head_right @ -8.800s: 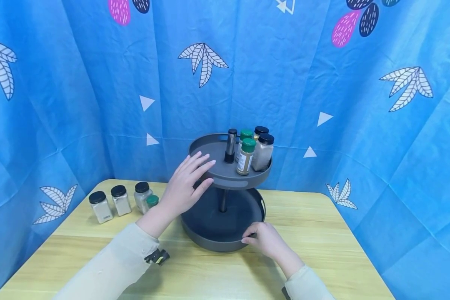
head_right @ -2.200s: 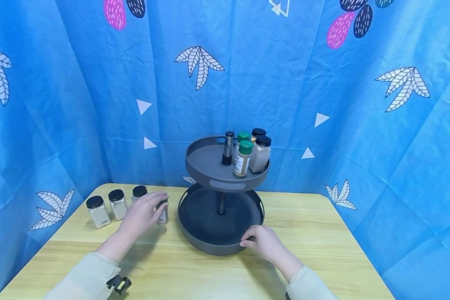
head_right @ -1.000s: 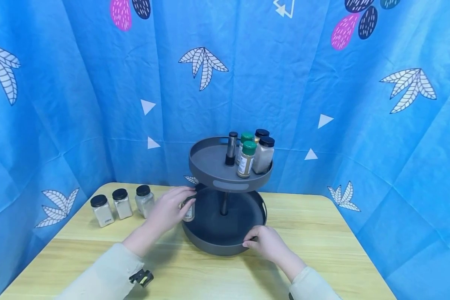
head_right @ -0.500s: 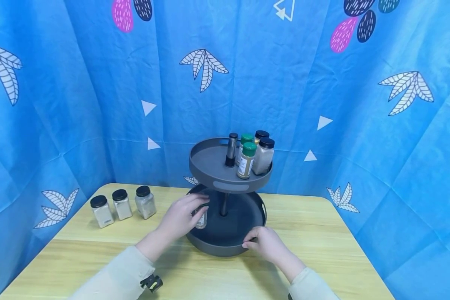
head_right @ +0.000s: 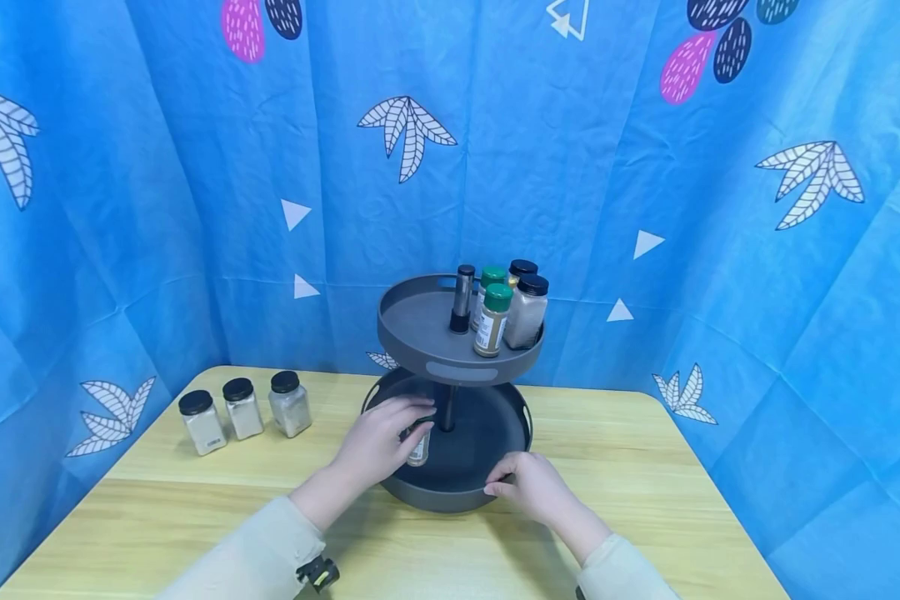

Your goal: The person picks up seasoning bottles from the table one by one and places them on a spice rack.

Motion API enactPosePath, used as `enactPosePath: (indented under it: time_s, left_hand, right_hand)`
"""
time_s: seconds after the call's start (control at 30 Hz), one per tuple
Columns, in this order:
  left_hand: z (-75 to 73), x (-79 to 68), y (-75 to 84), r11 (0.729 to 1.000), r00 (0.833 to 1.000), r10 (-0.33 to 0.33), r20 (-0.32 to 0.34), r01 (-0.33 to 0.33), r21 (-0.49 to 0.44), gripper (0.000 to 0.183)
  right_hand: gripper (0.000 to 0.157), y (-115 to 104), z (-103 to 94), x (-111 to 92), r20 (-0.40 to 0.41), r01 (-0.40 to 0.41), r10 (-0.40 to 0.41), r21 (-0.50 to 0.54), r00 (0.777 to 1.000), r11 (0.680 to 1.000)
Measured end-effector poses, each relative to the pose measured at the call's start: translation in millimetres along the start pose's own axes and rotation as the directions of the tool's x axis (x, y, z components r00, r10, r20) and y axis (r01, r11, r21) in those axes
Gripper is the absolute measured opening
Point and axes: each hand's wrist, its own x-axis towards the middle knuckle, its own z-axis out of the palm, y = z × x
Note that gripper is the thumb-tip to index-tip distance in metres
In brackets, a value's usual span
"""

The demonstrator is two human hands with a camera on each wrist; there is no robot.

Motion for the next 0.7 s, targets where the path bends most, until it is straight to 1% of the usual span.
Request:
enactPosePath:
  time_s: [0.17,0.4,0.6,0.7]
  left_hand:
    - [6.4,2.0,2.5,0.999,0.999,0.033,-0.029,-0.033,-0.003,0.021]
    - [13.4,4.4,7.3,0.999,0.999,0.037,-0.021,-0.037,0.012,0.020]
    - [17.3,7.4,14.0,0.999,0.999,0.040,-0.012,-0.040,-0.016,0.020]
    - [20.1,8.6,17.4,0.999,0.999,0.046,-0.012,-0.046,-0.014,0.020]
  right_hand:
    - [0.004,-0.2,-0.3,0.3,-0.002,0.008,-0.008,0.007,1.000,1.000]
    - [0.004,0.3,-0.2,-0.2,-0.002,0.011,-0.011,0.012,1.000,1.000]
    - [0.004,-1.5,-1.0,-0.3,-0.014,0.022,-0.021,0.011,1.000,1.000]
    - [0.004,-2.3,-1.5,-0.4,-0.014,0.018,-0.018,0.010,1.000,1.000]
